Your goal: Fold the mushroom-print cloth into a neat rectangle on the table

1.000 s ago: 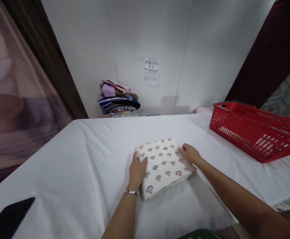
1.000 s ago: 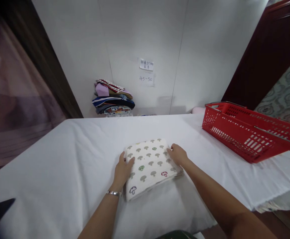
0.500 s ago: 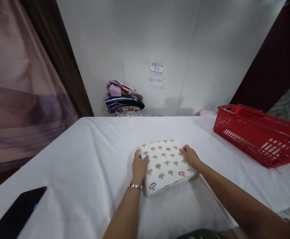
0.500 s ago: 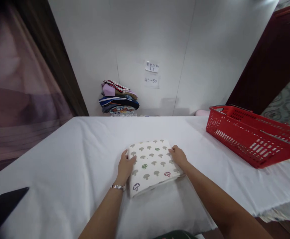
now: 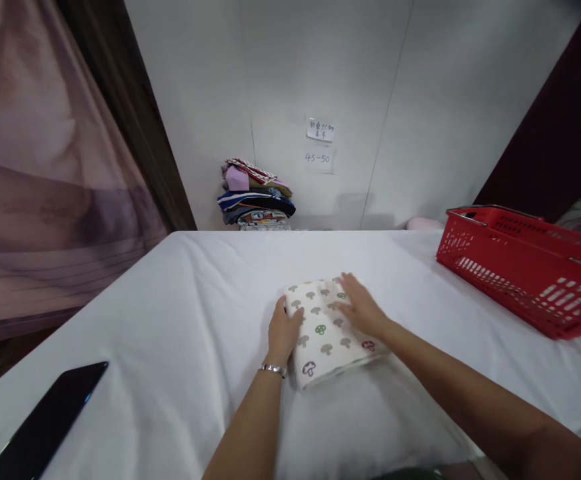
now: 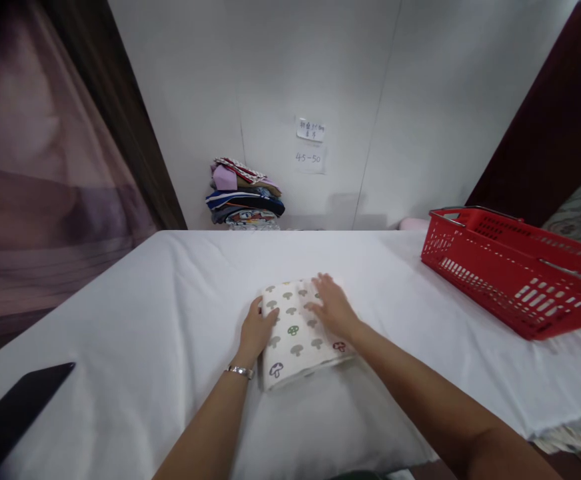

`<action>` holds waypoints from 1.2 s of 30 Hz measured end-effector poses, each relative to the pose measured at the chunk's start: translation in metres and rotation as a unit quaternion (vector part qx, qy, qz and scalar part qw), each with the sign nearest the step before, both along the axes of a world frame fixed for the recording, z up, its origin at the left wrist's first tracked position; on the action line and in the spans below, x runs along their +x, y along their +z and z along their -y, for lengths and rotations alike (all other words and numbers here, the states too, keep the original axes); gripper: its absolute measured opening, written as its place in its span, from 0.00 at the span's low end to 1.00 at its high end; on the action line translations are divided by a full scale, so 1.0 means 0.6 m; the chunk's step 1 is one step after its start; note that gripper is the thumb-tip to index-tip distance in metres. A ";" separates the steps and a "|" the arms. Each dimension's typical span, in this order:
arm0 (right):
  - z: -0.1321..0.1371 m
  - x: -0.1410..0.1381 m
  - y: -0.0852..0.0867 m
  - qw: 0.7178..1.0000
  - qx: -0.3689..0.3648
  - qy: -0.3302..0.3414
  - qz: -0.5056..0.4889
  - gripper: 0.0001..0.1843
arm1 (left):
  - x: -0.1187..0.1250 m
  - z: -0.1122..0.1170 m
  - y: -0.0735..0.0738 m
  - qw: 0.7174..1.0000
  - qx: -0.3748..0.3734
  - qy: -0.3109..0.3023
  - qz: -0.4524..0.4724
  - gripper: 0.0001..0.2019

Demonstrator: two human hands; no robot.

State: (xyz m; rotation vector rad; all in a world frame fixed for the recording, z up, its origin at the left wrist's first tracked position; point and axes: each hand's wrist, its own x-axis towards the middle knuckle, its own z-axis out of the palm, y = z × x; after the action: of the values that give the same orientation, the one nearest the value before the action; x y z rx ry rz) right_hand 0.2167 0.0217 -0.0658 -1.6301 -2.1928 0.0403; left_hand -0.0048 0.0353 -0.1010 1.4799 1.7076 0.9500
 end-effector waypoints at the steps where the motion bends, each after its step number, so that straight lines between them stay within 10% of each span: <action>1: 0.003 -0.020 -0.001 0.999 -0.016 0.047 0.005 0.34 | 0.000 0.000 0.000 1.000 0.003 0.001 -0.002 0.30; 7: -0.015 -0.014 -0.027 0.988 -0.142 0.031 0.056 0.39 | 0.001 0.001 0.005 1.000 0.005 -0.003 -0.024 0.29; 13: -0.022 0.060 -0.047 0.988 -0.095 -0.062 0.104 0.38 | 0.002 0.001 0.006 1.000 0.001 -0.010 -0.029 0.30; 27: -0.020 0.043 -0.043 0.985 -0.107 -0.079 0.106 0.40 | 0.009 0.006 -0.001 0.998 0.039 0.019 -0.039 0.27; 36: -0.065 -0.055 -0.024 0.991 -0.085 0.082 0.060 0.42 | 0.007 0.003 -0.005 0.999 0.031 0.010 -0.036 0.28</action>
State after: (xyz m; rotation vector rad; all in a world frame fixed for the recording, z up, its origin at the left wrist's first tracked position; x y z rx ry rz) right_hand 0.1836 0.0608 -0.0802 -1.5718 -2.4721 0.1847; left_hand -0.0004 0.0337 -0.1037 1.5568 1.7624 0.9788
